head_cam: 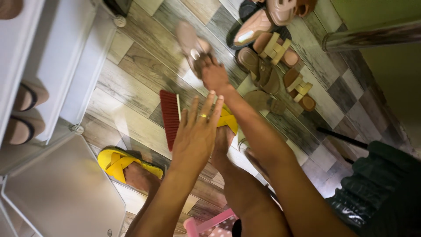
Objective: Cleaning various shoes and sandals using a brush and putting them into a shoe organizer.
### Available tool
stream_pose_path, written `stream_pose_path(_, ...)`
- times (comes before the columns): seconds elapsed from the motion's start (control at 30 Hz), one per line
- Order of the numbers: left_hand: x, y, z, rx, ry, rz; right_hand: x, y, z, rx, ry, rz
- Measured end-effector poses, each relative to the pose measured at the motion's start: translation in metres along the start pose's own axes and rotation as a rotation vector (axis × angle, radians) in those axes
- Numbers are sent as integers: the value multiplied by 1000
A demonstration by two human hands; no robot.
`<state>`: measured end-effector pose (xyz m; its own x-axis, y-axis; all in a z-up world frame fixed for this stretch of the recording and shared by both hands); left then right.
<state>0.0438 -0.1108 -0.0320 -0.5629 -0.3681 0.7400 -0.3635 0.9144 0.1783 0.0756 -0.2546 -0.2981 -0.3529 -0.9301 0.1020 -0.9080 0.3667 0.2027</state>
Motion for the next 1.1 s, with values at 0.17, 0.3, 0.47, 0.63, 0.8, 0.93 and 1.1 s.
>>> stream_pose_path(0.17, -2, 3, -9, 41, 30, -5, 86, 63, -3, 25, 19, 299)
stream_pose_path(0.3, -7, 10, -4, 11, -114, -8, 169, 118, 43, 26, 209, 493)
stream_pose_path(0.47, -6, 11, -6, 33, -45, -3, 195, 125, 113, -59, 264, 403)
stream_pose_path(0.63, -13, 14, -11, 33, -66, -29, 183, 122, 89, -197, 315, 426)
stream_pose_path(0.8, -16, 14, -12, 40, -45, -42, 168, 110, 107, -2, 191, 362)
stream_pose_path(0.93, -14, 13, -12, 44, -31, -29, 130, 99, 43, 5, 43, 436)
stream_pose_path(1.1, -19, 18, -12, 16, -77, -55, 68, 64, 9, 225, 108, 117)
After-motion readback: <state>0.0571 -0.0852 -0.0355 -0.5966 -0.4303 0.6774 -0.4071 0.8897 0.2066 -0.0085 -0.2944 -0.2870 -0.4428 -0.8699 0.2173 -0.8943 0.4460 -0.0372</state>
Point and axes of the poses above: each hand's wrist, its own y-axis away from the middle knuckle, its own z-axis out of the palm, x = y × z, the point moved 10 cm from there along -y, towards the middle knuckle, and after that the axes turned 14 degrees about y, right-handed, at the moved point
